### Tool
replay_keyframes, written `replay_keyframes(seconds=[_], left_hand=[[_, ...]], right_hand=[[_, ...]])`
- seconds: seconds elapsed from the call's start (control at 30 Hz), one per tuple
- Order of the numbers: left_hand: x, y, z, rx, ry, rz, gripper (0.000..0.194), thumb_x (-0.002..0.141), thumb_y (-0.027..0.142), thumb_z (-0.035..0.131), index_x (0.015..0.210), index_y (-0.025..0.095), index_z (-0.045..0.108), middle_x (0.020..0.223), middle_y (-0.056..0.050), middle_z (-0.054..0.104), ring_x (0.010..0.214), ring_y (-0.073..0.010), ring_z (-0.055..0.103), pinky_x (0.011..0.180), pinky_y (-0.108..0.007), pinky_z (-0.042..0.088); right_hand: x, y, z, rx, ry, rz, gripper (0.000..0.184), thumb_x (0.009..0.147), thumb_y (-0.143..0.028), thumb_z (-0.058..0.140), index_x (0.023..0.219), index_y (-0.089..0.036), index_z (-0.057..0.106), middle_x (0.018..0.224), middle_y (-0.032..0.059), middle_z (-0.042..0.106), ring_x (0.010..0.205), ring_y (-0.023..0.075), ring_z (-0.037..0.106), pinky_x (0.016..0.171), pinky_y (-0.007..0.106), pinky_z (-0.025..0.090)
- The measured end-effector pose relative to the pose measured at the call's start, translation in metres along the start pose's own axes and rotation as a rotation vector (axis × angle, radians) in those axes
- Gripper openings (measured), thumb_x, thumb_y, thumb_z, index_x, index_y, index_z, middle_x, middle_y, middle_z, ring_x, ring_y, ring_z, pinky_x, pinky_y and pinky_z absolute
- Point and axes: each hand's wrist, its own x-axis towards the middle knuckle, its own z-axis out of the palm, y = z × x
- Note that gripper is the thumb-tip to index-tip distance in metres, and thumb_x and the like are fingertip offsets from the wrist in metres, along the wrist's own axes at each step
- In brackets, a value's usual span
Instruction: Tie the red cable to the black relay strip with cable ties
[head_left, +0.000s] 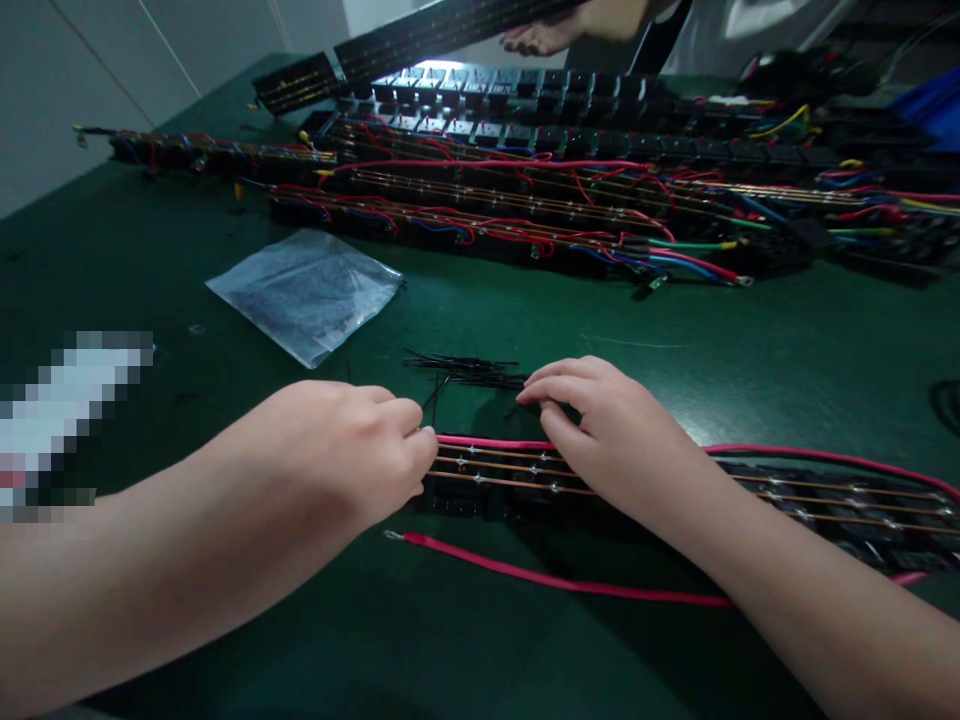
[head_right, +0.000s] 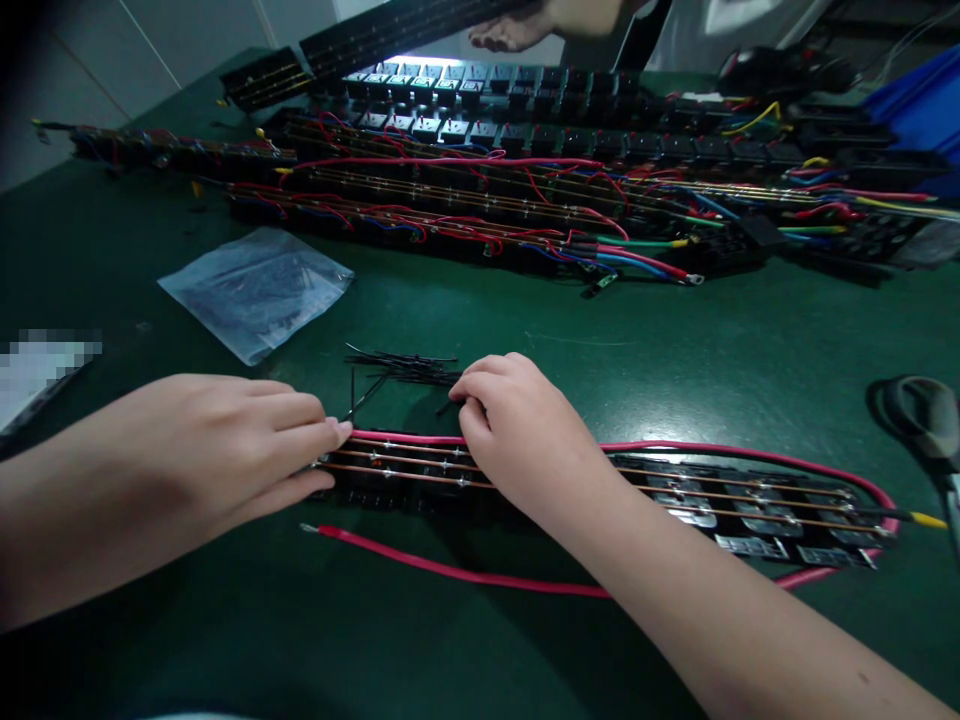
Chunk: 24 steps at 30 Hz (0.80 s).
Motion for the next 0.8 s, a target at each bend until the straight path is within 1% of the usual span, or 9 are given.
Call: replay_keyframes(seconds=[0.17,0.43,0.6,0.7,0.8], left_hand=[[-0.0019,0.0004,0.0,0.023,-0.007,-0.001,0.024,0.08,0.013,0.069,0.103,0.019,0.071,0.092,-0.005,0.071,0.079,-0.0246,0.068,0.064,-0.037,0.058],[-0.0008,0.0009,-0.0011,0.01,0.006,-0.008,0.023,0.08,0.013,0.068,0.103,0.019,0.071,0.091,-0.006,0.072,0.078,-0.0237,0.069,0.063,-0.035,0.057],[-0.0028,-0.0011,0.0019,0.014,0.066,0.015,0.027,0.079,0.014,0.071,0.106,0.019,0.071,0.093,-0.006,0.072,0.079,-0.0243,0.069,0.063,-0.036,0.059],[-0.0042,-0.0016,0.0044,0.02,0.066,0.021,0.027,0.078,0.013,0.071,0.104,0.019,0.071,0.092,-0.006,0.072,0.077,-0.0241,0.069,0.062,-0.037,0.059],[-0.0044,-0.001,0.0048,0.042,0.068,0.027,0.028,0.078,0.013,0.071,0.106,0.018,0.072,0.093,-0.007,0.072,0.077,-0.0249,0.069,0.062,-0.037,0.059]], right_hand=[[-0.0001,0.0,0.0001,-0.017,0.013,-0.001,0.03,0.087,-0.013,0.047,0.093,-0.017,0.076,0.104,0.0088,0.075,0.102,0.0252,0.065,0.093,0.043,0.053],[0.0002,-0.0006,0.0006,-0.043,0.004,-0.005,0.032,0.087,-0.011,0.047,0.098,-0.016,0.076,0.105,0.0089,0.075,0.103,0.0248,0.066,0.094,0.042,0.054],[0.0008,-0.0016,-0.0004,-0.036,0.016,-0.003,0.031,0.086,-0.011,0.048,0.095,-0.017,0.077,0.107,0.0085,0.075,0.104,0.0252,0.065,0.095,0.043,0.053],[0.0005,-0.002,-0.0007,-0.043,-0.004,0.013,0.03,0.086,-0.012,0.049,0.094,-0.016,0.078,0.109,0.0085,0.075,0.106,0.0257,0.064,0.095,0.043,0.053],[-0.0005,-0.0018,-0.0004,-0.045,-0.014,0.018,0.031,0.086,-0.012,0.049,0.097,-0.015,0.078,0.109,0.0084,0.075,0.106,0.0256,0.064,0.095,0.043,0.054]])
